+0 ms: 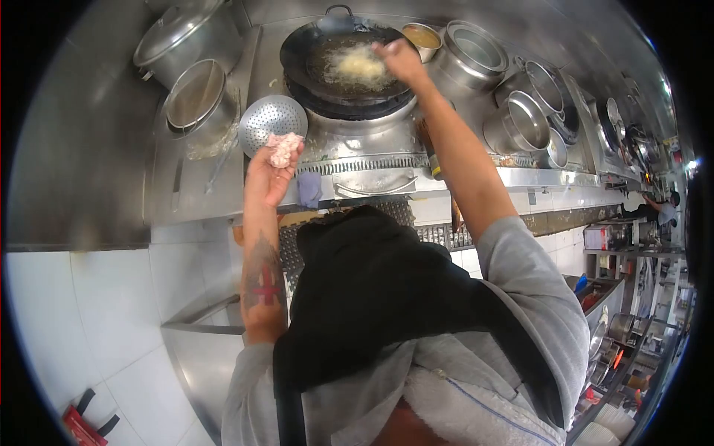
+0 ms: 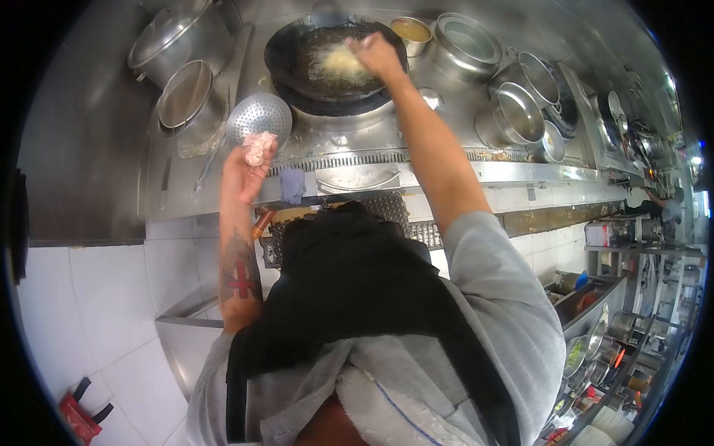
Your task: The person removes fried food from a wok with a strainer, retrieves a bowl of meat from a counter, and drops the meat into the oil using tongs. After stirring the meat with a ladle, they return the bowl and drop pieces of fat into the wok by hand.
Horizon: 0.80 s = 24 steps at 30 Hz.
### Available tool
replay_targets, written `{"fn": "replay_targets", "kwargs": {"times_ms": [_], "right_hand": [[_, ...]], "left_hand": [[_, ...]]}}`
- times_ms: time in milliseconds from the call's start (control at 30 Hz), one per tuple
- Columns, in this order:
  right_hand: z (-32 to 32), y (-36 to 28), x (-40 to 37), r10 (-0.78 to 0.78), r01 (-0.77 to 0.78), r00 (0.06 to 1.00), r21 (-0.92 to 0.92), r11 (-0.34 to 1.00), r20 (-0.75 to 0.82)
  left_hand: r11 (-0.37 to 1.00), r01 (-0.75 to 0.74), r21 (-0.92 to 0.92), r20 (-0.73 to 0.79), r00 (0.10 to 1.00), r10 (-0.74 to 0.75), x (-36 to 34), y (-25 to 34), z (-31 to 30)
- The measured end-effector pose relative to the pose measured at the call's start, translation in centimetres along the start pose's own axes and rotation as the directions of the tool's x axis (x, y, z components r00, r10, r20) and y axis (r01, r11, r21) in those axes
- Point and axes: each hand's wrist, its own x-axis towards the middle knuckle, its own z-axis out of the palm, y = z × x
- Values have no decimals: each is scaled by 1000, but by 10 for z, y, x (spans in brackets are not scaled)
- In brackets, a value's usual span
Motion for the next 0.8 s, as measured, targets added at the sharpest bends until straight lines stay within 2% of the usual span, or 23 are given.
{"fn": "replay_targets", "kwargs": {"times_ms": [67, 100, 133, 200, 233, 300, 333, 367, 400, 433, 467, 500, 567, 600, 633, 667, 700, 767, 800], "right_hand": [[33, 27, 9, -90, 155, 965, -260, 953, 246], [29, 14, -12, -112, 244, 932, -368, 897, 345], [22, -4, -22, -120, 252, 931, -367, 895, 344], [12, -39, -38, -276, 295, 953, -178, 939, 121], [1, -64, -56, -281, 303, 949, -172, 937, 141], [-18, -109, -97, -311, 222, 864, 255, 941, 395], [-12, -113, -108, -424, 275, 770, 353, 895, 477], [-7, -113, -117, -528, 307, 658, 449, 839, 536], [-1, -117, -126, -622, 407, 594, 477, 779, 509], [-2, -118, -133, -617, 404, 600, 472, 783, 510], [-8, -126, -143, -583, 453, 607, 368, 812, 540], [-13, -130, -149, -548, 496, 616, 261, 828, 567], [-18, -121, -140, -576, 518, 636, 269, 812, 514], [-22, -114, -133, -494, 352, 649, 347, 869, 579], [-24, -107, -127, -412, 169, 642, 404, 899, 647], [-26, -103, -125, -432, 121, 638, 471, 874, 637], [-24, -101, -127, -432, 125, 637, 468, 875, 638], [-21, -98, -133, -398, -106, 631, 583, 806, 665], [-15, -99, -135, -398, -108, 630, 582, 806, 667]], "left_hand": [[999, 37, 6, 14, 999, -37, -5, -8, 8], [1000, 31, 5, 16, 999, -31, -10, -10, 14], [992, -7, 125, 27, 1000, 4, -14, -11, 21], [949, -63, 307, 48, 998, 50, -15, -13, 24], [952, -65, 300, 30, 998, 58, -14, -15, 24], [728, -191, 658, 110, 981, 158, -11, -20, 27], [568, -250, 784, 142, 963, 227, -11, -21, 34], [569, -246, 784, 139, 964, 225, -7, -23, 33], [505, -320, 802, 208, 941, 266, -1, -27, 33], [435, -395, 809, 283, 911, 302, 3, -31, 34], [435, -299, 849, 200, 945, 258, -7, -29, 53], [437, -296, 849, 202, 947, 251, -4, -29, 50], [548, -278, 789, 280, 957, 82, 7, -23, 40], [548, -278, 789, 280, 957, 81, 7, -19, 42], [566, -229, 792, 270, 963, 12, 7, -14, 45], [583, -183, 792, 263, 963, -55, 6, -11, 49], [585, -187, 789, 267, 962, -52, 5, -11, 53], [596, -243, 766, 260, 964, 58, 3, -15, 60], [596, -241, 766, 258, 964, 58, 8, -20, 58]]}}
